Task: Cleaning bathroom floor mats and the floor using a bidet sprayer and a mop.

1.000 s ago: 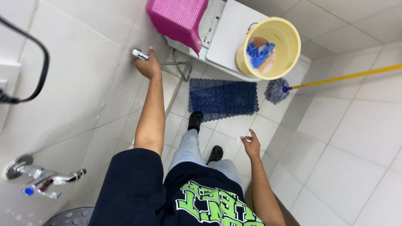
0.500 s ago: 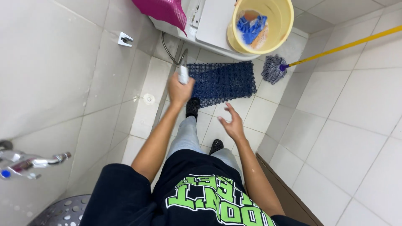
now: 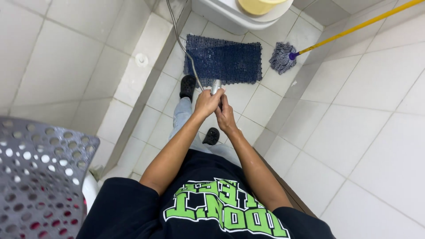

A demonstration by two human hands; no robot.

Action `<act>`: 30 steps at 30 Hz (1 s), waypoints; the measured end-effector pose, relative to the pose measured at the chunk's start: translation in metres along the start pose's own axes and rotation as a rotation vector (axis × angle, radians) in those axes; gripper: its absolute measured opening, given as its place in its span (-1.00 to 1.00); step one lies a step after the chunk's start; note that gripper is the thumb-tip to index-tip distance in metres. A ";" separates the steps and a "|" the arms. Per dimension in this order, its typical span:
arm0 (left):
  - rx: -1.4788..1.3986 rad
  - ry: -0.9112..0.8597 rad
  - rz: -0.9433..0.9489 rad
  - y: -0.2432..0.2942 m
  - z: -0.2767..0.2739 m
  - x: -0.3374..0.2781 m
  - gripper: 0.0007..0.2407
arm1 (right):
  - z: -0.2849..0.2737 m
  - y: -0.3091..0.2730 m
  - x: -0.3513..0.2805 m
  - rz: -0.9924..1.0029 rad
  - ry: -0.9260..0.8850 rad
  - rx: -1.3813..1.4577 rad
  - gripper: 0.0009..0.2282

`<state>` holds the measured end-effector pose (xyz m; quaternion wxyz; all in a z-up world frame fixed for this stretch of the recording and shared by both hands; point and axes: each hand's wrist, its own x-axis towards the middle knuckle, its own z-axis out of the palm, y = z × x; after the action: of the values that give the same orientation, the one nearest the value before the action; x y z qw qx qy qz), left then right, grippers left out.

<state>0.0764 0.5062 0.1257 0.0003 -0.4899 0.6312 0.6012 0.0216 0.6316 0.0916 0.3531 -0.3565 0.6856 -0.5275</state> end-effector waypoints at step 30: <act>-0.001 0.010 -0.113 -0.213 -0.115 -0.162 -0.55 | 0.133 0.014 -0.117 0.188 0.138 -0.228 -0.61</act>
<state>0.3607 0.5621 0.0912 0.0307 -0.5278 0.6024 0.5980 0.1926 0.6727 0.0652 0.3101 -0.2915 0.7939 -0.4342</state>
